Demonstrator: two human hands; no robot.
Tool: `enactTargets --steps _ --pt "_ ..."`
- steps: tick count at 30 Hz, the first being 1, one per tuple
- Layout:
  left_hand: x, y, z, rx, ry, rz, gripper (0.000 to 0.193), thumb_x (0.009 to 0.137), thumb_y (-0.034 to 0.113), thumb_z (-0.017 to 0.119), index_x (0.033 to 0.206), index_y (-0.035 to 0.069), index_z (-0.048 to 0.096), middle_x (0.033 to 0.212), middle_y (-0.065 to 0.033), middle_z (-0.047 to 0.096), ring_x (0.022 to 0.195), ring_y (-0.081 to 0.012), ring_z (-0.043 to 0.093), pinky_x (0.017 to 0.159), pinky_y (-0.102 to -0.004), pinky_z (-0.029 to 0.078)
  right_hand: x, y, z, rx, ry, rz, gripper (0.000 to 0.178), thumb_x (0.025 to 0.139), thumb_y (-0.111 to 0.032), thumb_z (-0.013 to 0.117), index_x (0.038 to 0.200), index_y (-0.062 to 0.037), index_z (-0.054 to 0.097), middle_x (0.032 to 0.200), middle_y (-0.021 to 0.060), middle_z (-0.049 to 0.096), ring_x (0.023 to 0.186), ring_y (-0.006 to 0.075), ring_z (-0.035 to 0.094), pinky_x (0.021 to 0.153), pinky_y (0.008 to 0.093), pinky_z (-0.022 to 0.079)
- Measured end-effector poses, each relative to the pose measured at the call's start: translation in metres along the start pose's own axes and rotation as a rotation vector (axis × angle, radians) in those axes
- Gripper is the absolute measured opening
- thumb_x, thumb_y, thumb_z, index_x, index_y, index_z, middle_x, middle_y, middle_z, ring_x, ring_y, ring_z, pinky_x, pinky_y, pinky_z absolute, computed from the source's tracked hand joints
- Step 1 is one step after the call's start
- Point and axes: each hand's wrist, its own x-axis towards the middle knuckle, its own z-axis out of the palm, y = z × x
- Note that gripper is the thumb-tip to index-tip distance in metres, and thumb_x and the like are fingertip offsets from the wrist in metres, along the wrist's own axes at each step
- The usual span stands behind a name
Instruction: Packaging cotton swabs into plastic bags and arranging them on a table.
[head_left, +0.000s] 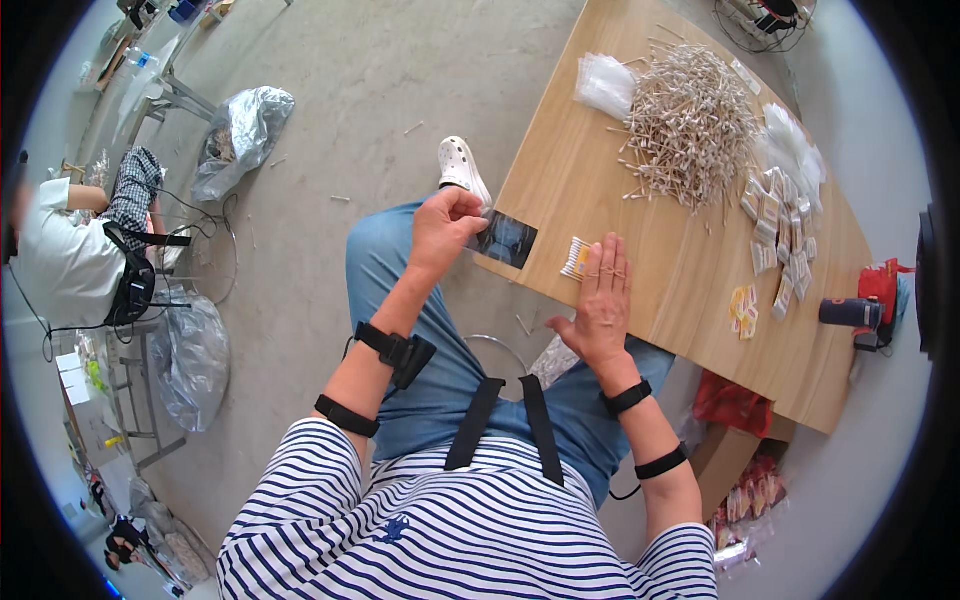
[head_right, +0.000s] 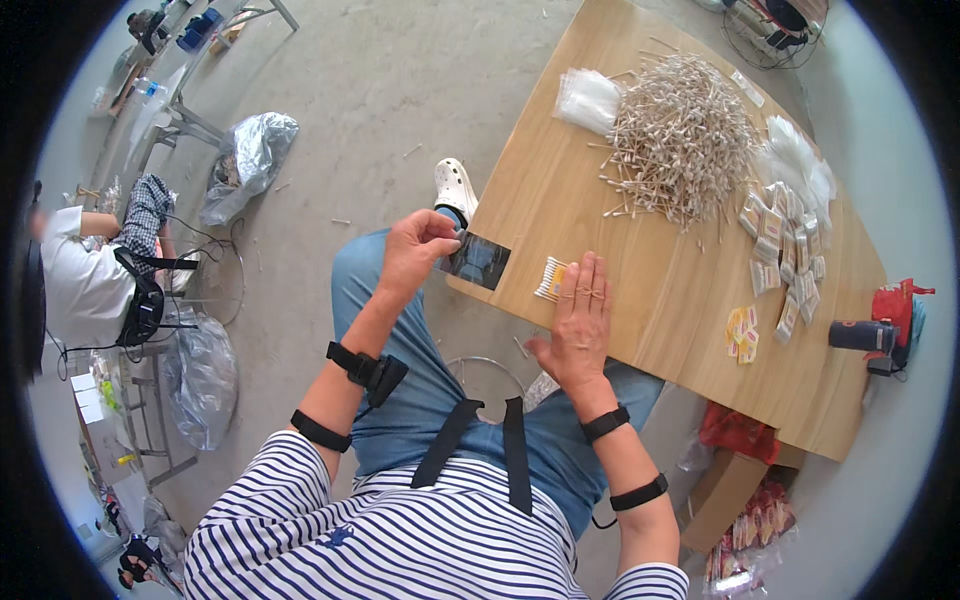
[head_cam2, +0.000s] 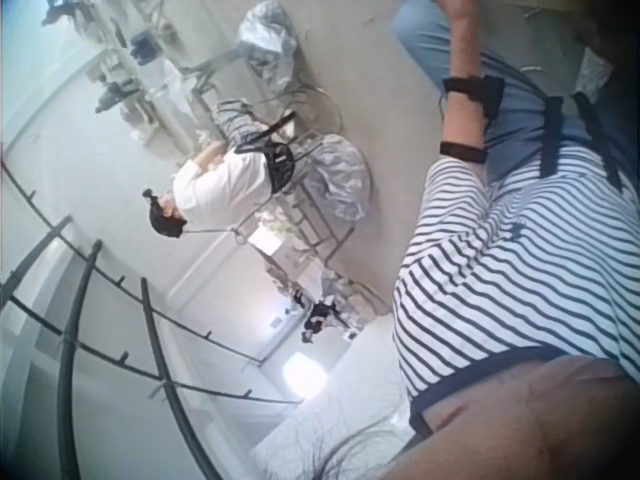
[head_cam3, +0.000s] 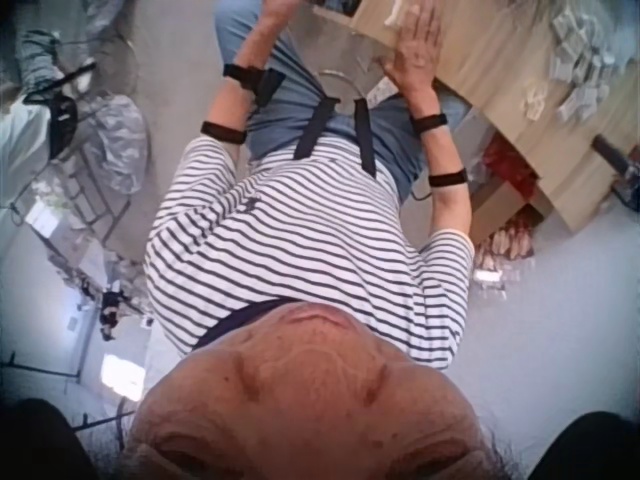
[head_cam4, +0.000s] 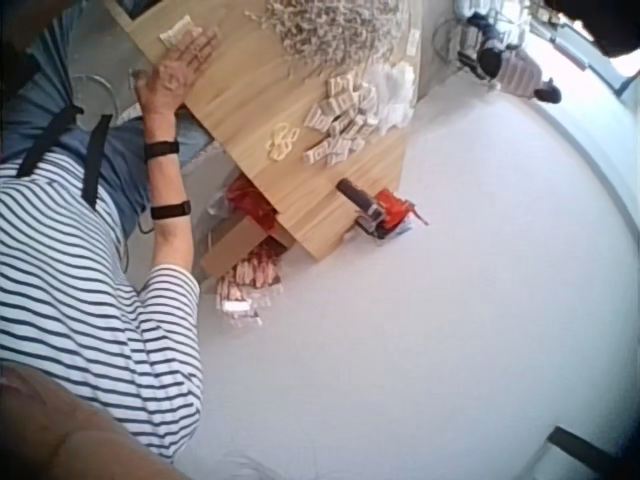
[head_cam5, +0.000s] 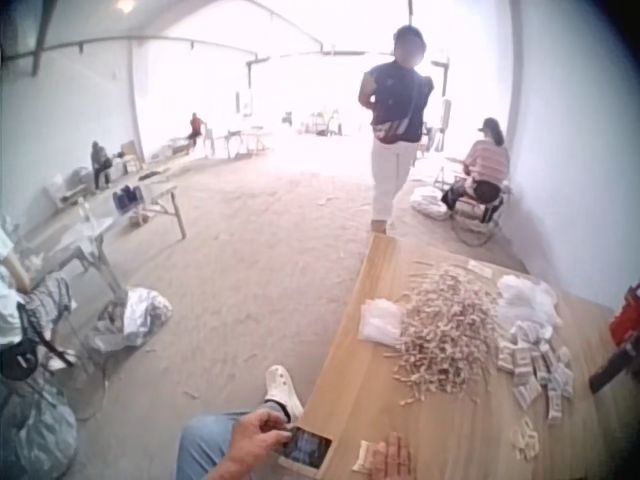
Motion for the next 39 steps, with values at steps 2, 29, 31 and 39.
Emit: enactTargets --steps 2,29,31,39 --pt "-0.004 0.008 0.003 0.109 -0.015 0.030 0.029 0.074 -0.003 0.078 0.101 0.000 0.068 0.092 -0.0049 0.070 0.084 -0.0126 0.066 0.079 -0.0275 0.055 0.002 -0.005 0.001 -0.007 0.004 0.002 0.134 0.051 -0.035 0.093 0.154 0.0069 0.018 0.162 0.0297 0.014 0.152 0.0435 0.013 0.123 0.0500 0.015" --pt "-0.009 0.029 0.010 0.638 0.131 0.411 0.012 0.078 0.002 0.064 0.089 0.005 0.059 0.080 -0.0135 0.066 0.074 -0.0311 0.067 0.067 -0.0402 0.054 0.050 -0.075 0.017 0.032 -0.085 -0.108 0.127 0.054 -0.037 0.093 0.152 0.0076 0.025 0.162 0.0279 0.018 0.153 0.0403 0.013 0.125 0.0472 0.014" --pt "-0.011 0.027 0.014 0.712 0.142 0.464 0.014 0.078 0.004 0.064 0.090 0.005 0.058 0.081 -0.0129 0.065 0.076 -0.0323 0.067 0.068 -0.0421 0.054 0.053 -0.079 0.018 0.002 -0.084 -0.099 0.127 0.054 -0.038 0.093 0.151 0.0074 0.026 0.162 0.0279 0.018 0.153 0.0398 0.013 0.125 0.0467 0.014" --pt "-0.015 0.027 0.027 0.830 0.219 0.462 0.018 0.079 0.004 0.064 0.096 0.006 0.060 0.085 -0.0143 0.066 0.080 -0.0346 0.067 0.070 -0.0449 0.053 0.061 -0.093 0.035 0.013 0.004 -0.081 0.119 0.058 -0.035 0.090 0.151 0.0074 0.028 0.162 0.0278 0.018 0.153 0.0409 0.013 0.125 0.0480 0.013"
